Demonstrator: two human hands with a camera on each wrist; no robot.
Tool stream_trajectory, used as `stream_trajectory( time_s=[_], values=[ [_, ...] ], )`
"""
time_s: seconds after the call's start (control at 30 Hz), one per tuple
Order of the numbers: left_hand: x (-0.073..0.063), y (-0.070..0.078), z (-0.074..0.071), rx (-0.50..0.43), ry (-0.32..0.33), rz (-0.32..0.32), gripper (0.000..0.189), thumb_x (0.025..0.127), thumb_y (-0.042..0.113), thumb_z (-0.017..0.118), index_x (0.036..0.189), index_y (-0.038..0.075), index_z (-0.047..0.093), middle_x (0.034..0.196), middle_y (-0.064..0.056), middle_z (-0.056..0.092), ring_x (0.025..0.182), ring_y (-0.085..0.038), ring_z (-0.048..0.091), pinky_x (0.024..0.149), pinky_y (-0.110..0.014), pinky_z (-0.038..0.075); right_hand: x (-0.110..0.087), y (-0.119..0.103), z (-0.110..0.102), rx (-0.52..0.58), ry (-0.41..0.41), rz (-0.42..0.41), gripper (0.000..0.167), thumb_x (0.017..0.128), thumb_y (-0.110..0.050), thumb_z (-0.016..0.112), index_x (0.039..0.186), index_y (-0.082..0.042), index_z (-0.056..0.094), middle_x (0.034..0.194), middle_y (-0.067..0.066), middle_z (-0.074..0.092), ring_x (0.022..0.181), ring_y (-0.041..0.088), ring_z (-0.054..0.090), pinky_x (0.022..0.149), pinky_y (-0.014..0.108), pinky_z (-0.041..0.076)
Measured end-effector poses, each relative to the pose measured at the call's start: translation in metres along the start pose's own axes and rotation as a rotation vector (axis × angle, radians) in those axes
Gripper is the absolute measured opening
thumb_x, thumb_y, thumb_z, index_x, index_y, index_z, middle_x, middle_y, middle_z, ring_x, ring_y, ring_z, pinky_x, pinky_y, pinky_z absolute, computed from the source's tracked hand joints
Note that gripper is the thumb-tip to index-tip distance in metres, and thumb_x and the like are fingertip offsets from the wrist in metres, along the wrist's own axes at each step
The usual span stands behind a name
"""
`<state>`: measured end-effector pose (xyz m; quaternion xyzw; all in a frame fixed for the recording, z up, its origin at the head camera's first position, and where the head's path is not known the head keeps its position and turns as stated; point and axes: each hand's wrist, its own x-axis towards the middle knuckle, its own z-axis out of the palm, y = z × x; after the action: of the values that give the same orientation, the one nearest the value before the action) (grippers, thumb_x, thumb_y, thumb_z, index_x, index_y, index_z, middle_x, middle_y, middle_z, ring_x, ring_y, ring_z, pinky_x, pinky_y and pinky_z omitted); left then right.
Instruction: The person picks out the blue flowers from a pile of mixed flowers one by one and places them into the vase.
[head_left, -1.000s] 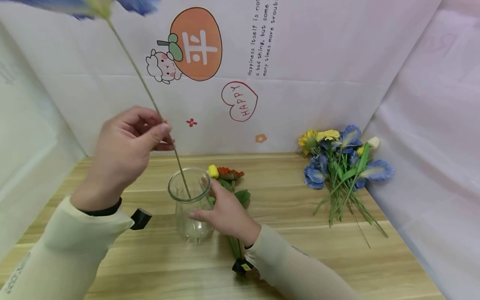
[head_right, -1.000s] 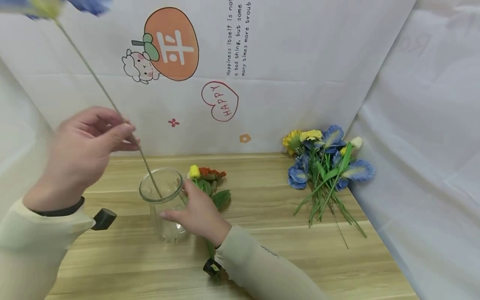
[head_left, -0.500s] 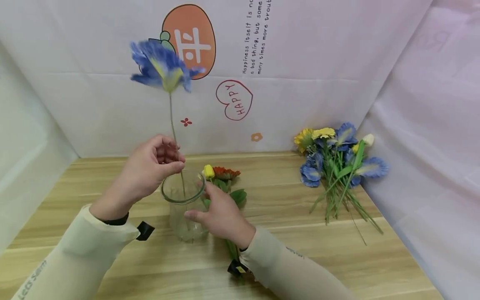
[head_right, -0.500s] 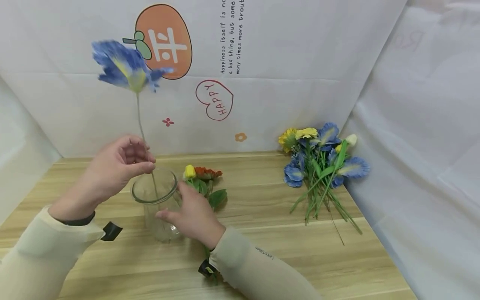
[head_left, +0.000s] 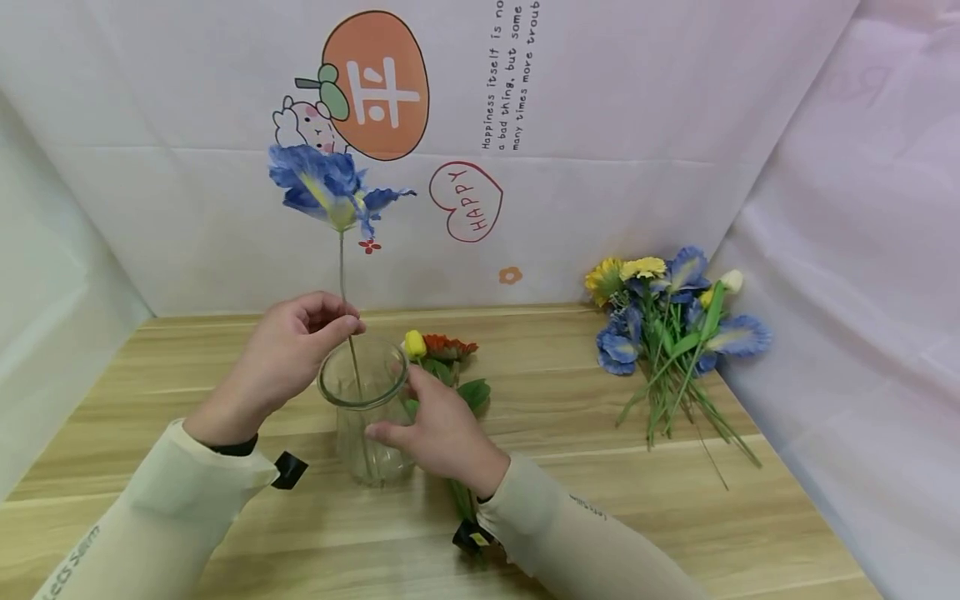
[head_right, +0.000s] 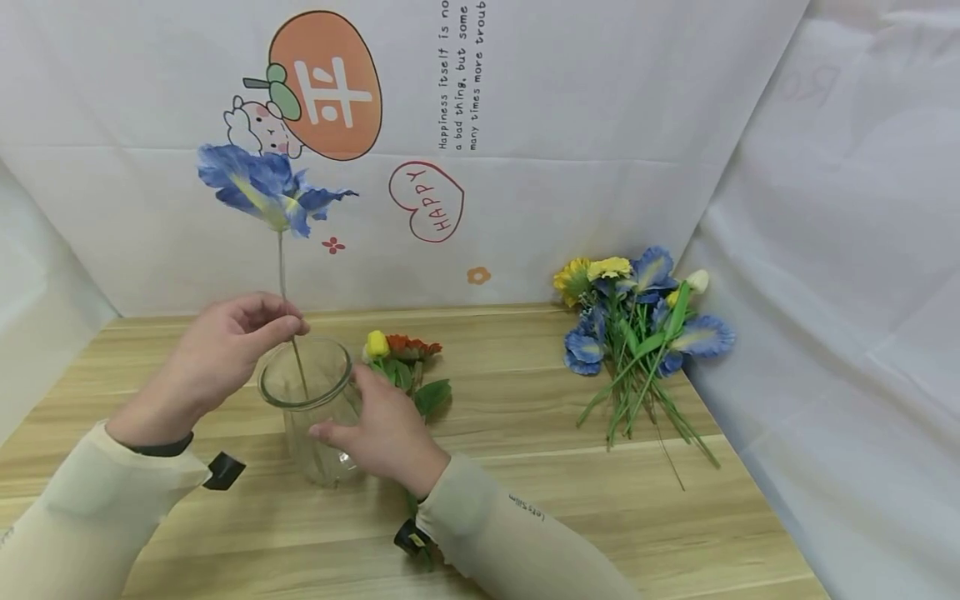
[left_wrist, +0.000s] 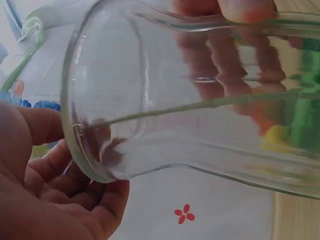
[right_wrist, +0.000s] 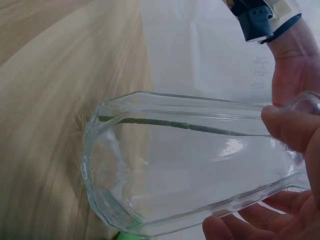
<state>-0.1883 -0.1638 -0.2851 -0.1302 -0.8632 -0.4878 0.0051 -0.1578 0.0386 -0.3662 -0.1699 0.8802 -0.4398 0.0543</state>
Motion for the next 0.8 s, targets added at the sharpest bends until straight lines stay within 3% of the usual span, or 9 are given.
stream_trajectory(
  time_s=[0.1,0.23,0.4,0.57,0.63,0.67,0.77,0.8],
  values=[
    [0.000,-0.007,0.001,-0.039,0.022,0.010,0.029,0.105,0.030,0.053,0.114,0.006,0.066,0.113,-0.007,0.067,0.108,-0.023,0.059,0.095,-0.041,0.047,0.000,-0.001,0.000,-0.003,-0.002,-0.019,0.077,0.086,-0.043,0.079,0.149,-0.019,0.043,0.135,-0.008,0.055,0.119,0.011,0.053,0.095,0.038,0.049],
    [0.001,-0.017,0.004,-0.126,0.027,0.001,0.029,0.106,0.024,0.052,0.119,0.002,0.065,0.115,-0.011,0.066,0.107,-0.025,0.063,0.089,-0.031,0.054,0.002,-0.002,0.000,-0.037,-0.013,-0.050,0.080,0.086,-0.042,0.079,0.152,-0.020,0.039,0.142,-0.004,0.051,0.120,0.012,0.053,0.095,0.037,0.049],
    [0.000,-0.031,0.007,-0.178,-0.083,-0.033,0.035,0.106,0.023,0.052,0.131,-0.001,0.059,0.122,-0.015,0.065,0.107,-0.027,0.065,0.090,-0.038,0.055,0.002,-0.001,-0.002,-0.090,-0.032,-0.038,0.081,0.086,-0.045,0.078,0.153,-0.024,0.038,0.142,-0.002,0.049,0.120,0.016,0.054,0.092,0.038,0.051],
    [-0.006,-0.043,0.010,-0.169,-0.156,-0.020,0.050,0.108,0.039,0.043,0.142,0.005,0.053,0.126,-0.015,0.065,0.114,-0.031,0.062,0.100,-0.051,0.046,0.003,0.000,-0.003,-0.111,-0.041,-0.029,0.079,0.086,-0.045,0.076,0.153,-0.022,0.039,0.139,-0.002,0.052,0.117,0.015,0.055,0.092,0.038,0.051],
    [-0.009,-0.049,0.012,-0.182,-0.171,0.017,0.056,0.109,0.045,0.034,0.143,0.006,0.053,0.126,-0.014,0.065,0.116,-0.032,0.060,0.103,-0.055,0.042,0.003,0.000,-0.003,-0.116,-0.039,-0.031,0.079,0.086,-0.044,0.075,0.153,-0.021,0.039,0.140,-0.001,0.051,0.116,0.014,0.055,0.091,0.037,0.051],
    [-0.012,-0.052,0.013,-0.203,-0.184,0.055,0.058,0.109,0.045,0.029,0.144,0.004,0.051,0.127,-0.016,0.064,0.117,-0.031,0.060,0.105,-0.051,0.041,0.003,0.000,-0.003,-0.118,-0.038,-0.031,0.080,0.086,-0.044,0.075,0.153,-0.021,0.038,0.139,0.000,0.051,0.116,0.014,0.055,0.091,0.037,0.051],
    [-0.018,-0.063,0.015,-0.311,-0.272,0.227,0.056,0.112,0.034,0.016,0.148,0.004,0.046,0.135,-0.017,0.059,0.125,-0.028,0.055,0.109,-0.039,0.037,0.003,0.000,-0.004,-0.133,-0.037,-0.030,0.079,0.087,-0.045,0.074,0.153,-0.021,0.038,0.138,0.000,0.051,0.116,0.014,0.055,0.090,0.037,0.052],
    [-0.019,-0.068,0.015,-0.348,-0.313,0.284,0.053,0.112,0.029,0.014,0.151,0.003,0.040,0.139,-0.019,0.055,0.129,-0.027,0.051,0.111,-0.041,0.034,0.003,0.000,-0.004,-0.139,-0.037,-0.030,0.079,0.087,-0.045,0.074,0.153,-0.022,0.038,0.137,0.000,0.052,0.117,0.014,0.056,0.090,0.037,0.052]
  ],
)
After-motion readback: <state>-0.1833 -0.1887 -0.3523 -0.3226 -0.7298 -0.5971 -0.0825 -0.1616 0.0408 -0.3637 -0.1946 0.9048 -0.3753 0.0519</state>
